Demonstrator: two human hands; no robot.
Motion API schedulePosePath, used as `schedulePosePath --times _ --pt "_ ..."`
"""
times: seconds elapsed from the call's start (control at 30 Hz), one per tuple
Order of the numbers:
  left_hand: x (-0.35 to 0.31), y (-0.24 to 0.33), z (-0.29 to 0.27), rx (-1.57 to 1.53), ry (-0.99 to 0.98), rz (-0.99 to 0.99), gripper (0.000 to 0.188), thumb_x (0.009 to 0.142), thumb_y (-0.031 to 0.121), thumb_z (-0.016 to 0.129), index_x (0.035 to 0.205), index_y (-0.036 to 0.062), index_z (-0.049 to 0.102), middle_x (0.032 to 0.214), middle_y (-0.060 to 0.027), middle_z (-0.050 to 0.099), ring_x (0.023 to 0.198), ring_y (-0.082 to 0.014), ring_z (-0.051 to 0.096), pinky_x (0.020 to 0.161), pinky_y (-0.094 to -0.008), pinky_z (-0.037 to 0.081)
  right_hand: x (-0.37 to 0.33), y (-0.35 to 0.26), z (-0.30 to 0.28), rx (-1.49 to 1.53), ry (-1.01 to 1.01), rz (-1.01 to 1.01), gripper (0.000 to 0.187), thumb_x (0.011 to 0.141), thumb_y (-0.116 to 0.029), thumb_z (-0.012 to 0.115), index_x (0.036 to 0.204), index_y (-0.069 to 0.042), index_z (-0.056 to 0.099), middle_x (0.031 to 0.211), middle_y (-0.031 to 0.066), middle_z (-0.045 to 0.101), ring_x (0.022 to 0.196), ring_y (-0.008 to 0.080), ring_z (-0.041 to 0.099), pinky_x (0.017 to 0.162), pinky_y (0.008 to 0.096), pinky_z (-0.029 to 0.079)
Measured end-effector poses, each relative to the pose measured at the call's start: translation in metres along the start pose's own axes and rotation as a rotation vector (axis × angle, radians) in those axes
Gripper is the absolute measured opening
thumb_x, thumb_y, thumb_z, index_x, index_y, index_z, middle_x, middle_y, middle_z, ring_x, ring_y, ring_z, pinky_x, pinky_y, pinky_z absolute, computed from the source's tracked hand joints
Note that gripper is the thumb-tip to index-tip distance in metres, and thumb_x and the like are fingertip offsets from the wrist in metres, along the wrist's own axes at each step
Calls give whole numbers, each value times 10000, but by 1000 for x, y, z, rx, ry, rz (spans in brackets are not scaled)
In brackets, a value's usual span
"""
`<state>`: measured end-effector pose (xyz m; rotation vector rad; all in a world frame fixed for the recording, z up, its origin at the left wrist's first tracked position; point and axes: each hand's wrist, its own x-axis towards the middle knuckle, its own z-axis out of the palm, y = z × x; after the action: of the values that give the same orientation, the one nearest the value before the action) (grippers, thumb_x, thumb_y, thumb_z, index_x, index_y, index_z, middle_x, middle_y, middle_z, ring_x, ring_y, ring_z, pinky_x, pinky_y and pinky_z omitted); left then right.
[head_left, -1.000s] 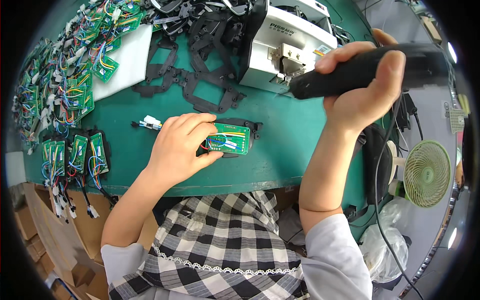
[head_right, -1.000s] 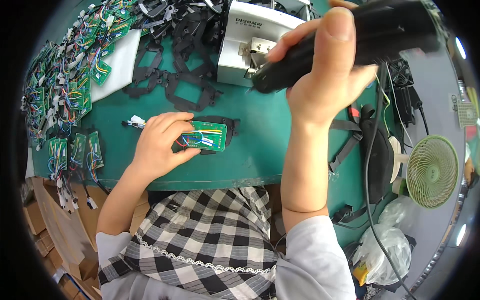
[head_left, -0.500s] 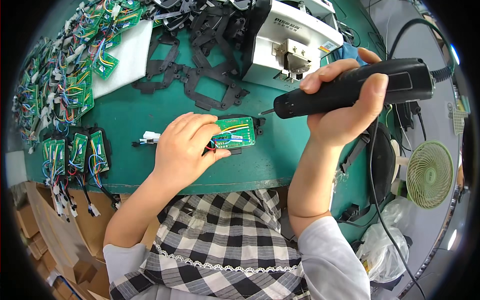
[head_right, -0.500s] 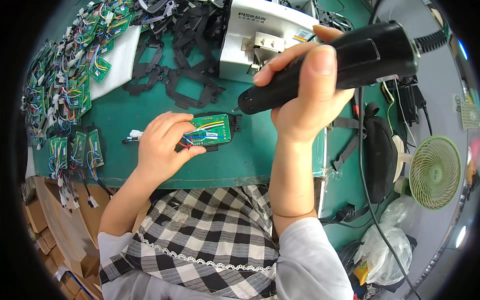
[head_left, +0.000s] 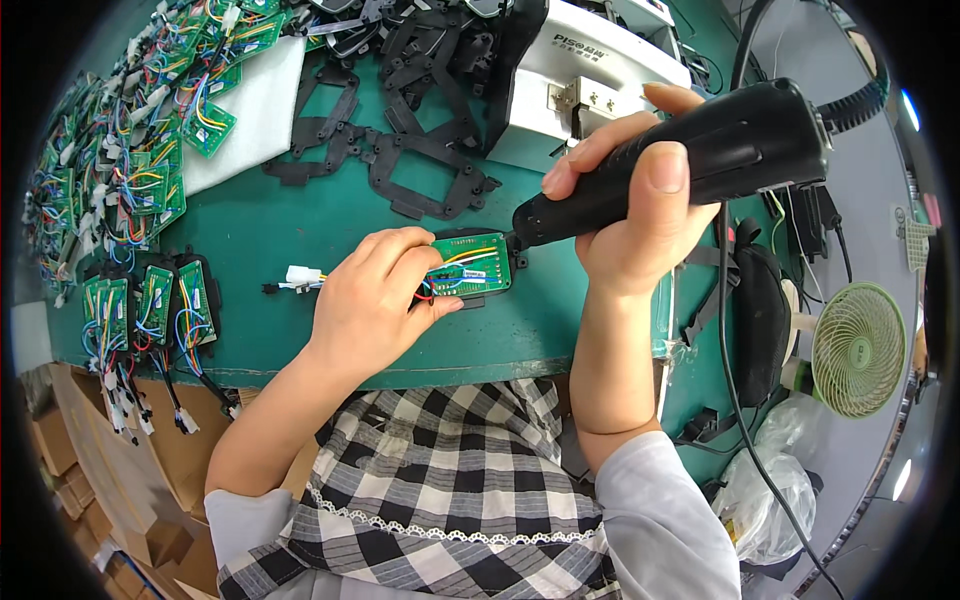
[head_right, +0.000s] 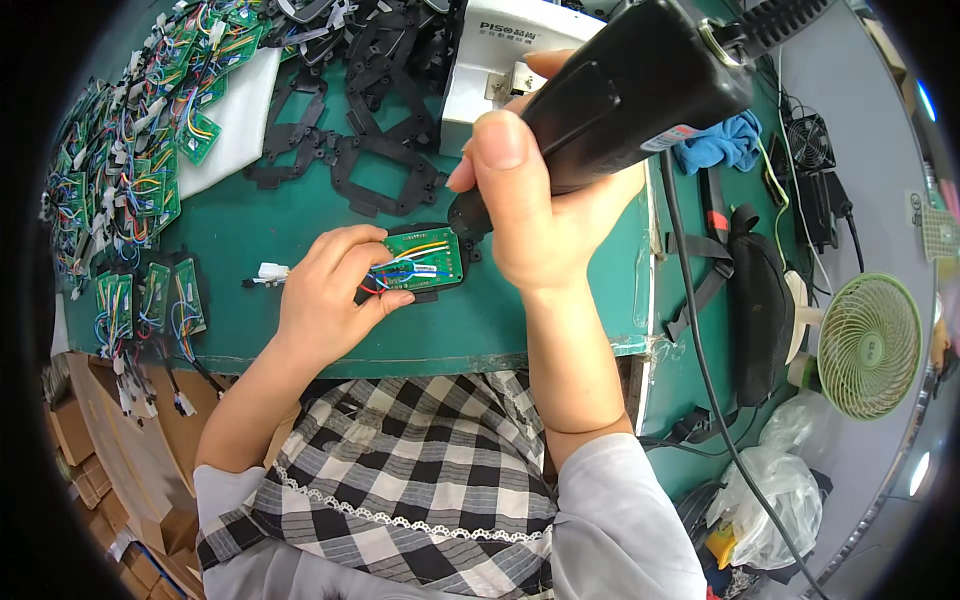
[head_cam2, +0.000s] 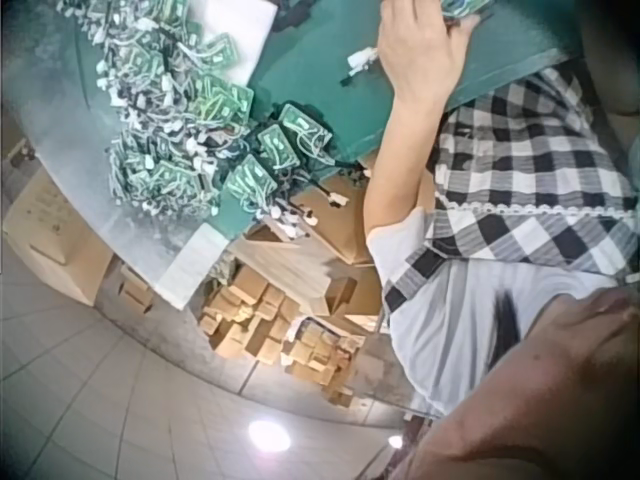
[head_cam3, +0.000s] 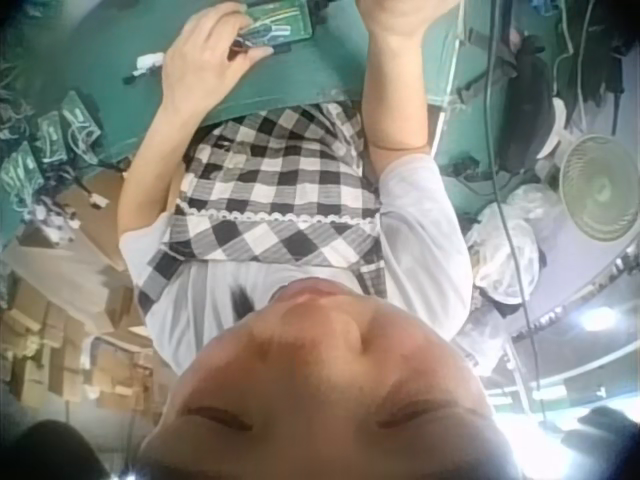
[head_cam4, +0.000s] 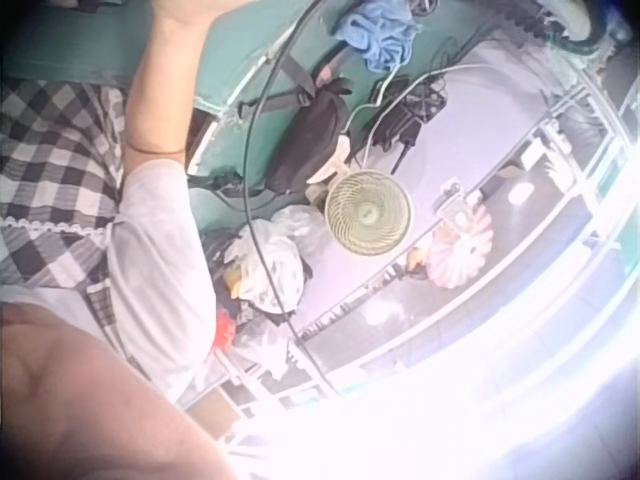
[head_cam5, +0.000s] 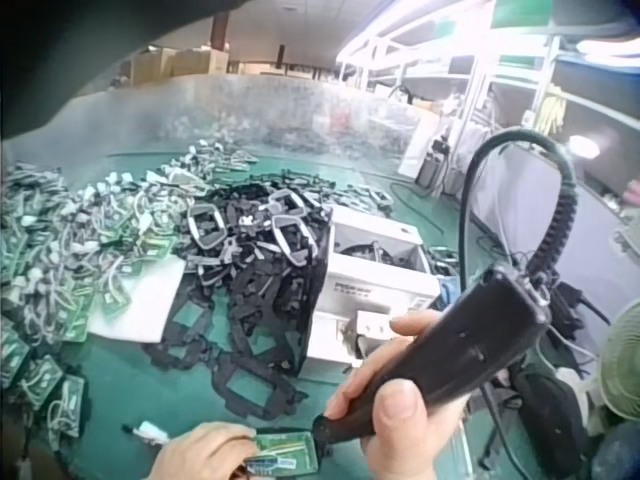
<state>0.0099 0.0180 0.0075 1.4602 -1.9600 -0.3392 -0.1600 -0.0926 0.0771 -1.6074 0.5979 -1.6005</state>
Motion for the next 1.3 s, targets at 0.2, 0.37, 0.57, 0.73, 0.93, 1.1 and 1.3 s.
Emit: schedulePosePath --times 0.2,0.37,0.57,0.73,0.93,1.1,1.3 --pt "1 0 0 -31 -6 -19 409 615 205 826 913 38 602 1059 -98 607 914 -297 579 770 -389 488 -5 3 4 -60 -67 -61 644 863 -474 601 1114 79 388 623 149 566 436 196 549 412 286 481" --pt "2 -1 -1 -35 -28 -42 413 608 199 828 913 41 599 1061 -91 599 897 -293 558 776 -394 463 -7 4 5 -72 -89 -16 710 832 -540 608 1119 70 385 611 154 570 431 193 546 411 283 485" --pt "3 1 -4 -3 -67 -44 414 615 225 825 918 54 600 1067 -73 601 904 -277 549 803 -388 429 23 -15 -15 -209 66 -145 675 876 -539 531 1157 55 377 631 171 571 445 221 547 432 321 478" --pt "5 3 -3 49 -44 -18 419 624 269 817 922 65 604 1069 -59 609 917 -260 550 839 -387 399 62 -24 -30 -140 212 -256 632 878 -517 554 1131 49 431 640 173 570 467 254 559 468 373 497" --pt "5 2 -1 37 -37 -18 418 637 290 807 927 66 606 1068 -58 612 925 -256 553 842 -388 398 65 -18 -17 -256 220 -262 653 874 -484 575 1104 107 419 593 160 564 429 237 560 433 329 485" --pt "5 3 -2 35 -41 -17 420 640 293 803 933 65 607 1071 -59 613 923 -263 553 849 -390 404 55 -23 -8 -315 224 -272 655 878 -474 573 1097 123 416 584 148 573 423 221 563 432 318 479" --pt "5 0 0 8 -46 1 450 640 321 801 955 63 609 1088 -65 611 958 -277 554 877 -409 403 58 -31 -30 -165 212 -150 652 873 -525 549 1165 39 401 639 142 564 459 243 543 473 373 494"
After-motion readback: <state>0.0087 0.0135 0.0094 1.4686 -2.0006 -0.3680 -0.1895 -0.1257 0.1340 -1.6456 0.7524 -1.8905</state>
